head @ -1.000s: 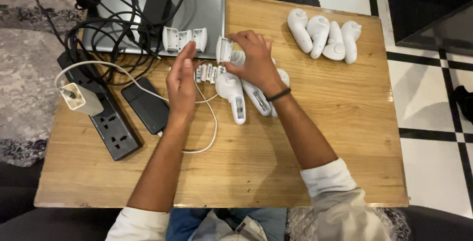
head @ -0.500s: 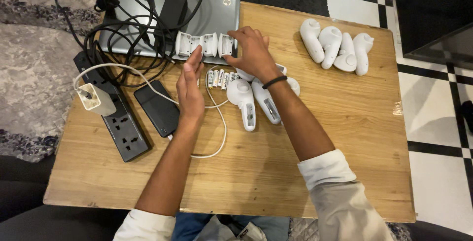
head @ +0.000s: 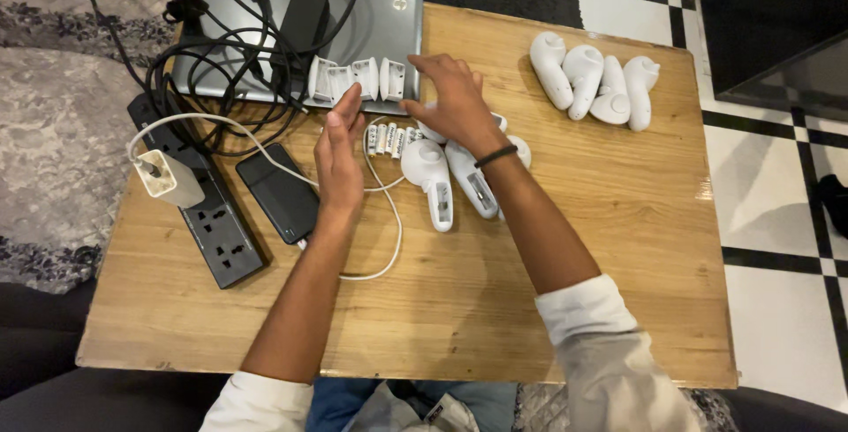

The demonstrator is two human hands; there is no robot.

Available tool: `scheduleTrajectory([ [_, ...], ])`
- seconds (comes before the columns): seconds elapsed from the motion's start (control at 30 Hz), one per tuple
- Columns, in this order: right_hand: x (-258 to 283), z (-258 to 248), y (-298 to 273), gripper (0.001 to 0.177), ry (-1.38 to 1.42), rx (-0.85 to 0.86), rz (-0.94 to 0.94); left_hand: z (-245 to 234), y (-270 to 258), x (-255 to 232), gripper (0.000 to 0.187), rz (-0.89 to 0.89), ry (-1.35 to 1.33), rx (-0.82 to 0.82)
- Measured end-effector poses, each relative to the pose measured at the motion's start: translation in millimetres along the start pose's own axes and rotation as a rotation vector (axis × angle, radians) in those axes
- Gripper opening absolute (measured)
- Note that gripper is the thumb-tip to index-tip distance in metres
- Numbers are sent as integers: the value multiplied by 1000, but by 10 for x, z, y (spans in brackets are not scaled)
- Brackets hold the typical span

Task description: The person opens the battery compartments of several white handheld devices, inserts AA batteries, and closes the compartments. The devices are handled one at a time on a wooden table with a laptop, power strip, and phone nearby.

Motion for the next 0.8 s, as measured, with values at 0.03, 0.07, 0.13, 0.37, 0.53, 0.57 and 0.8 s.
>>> scheduleTrajectory([
  [0.03,42,-53,-78,63,31,-7,-17,12,-7,-1,73,3,11,7],
  [0.07,79,-120,-184,60,59,-15,-34,37,-18,1,73,6,19,15],
  [0.13,154,-246,-394,54,70,-26,-63,102,-37,15,73,7,36,35],
  [0.37,154,-622,-1062,46,25,-67,-20,340,-144,72,70,33,61,138],
  [0.53,-130,-795,-1365,45,46,-123,117,490,-216,78,65,37,125,188],
  [0.57,-187,-816,-1395,45,43,-141,131,514,-238,73,64,38,149,193],
  [0.8,-391,-812,-1522,58,36,-211,93,565,-288,-73,57,114,305,189],
])
Point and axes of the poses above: each hand's wrist, its own y-axis towards the middle knuckle, its own z-axis out of the palm, x = y × z, the point moved 10 cm from there along y, towards the middle knuckle, and after that the axes turned 6 degrees about y, right-handed, at the moved point
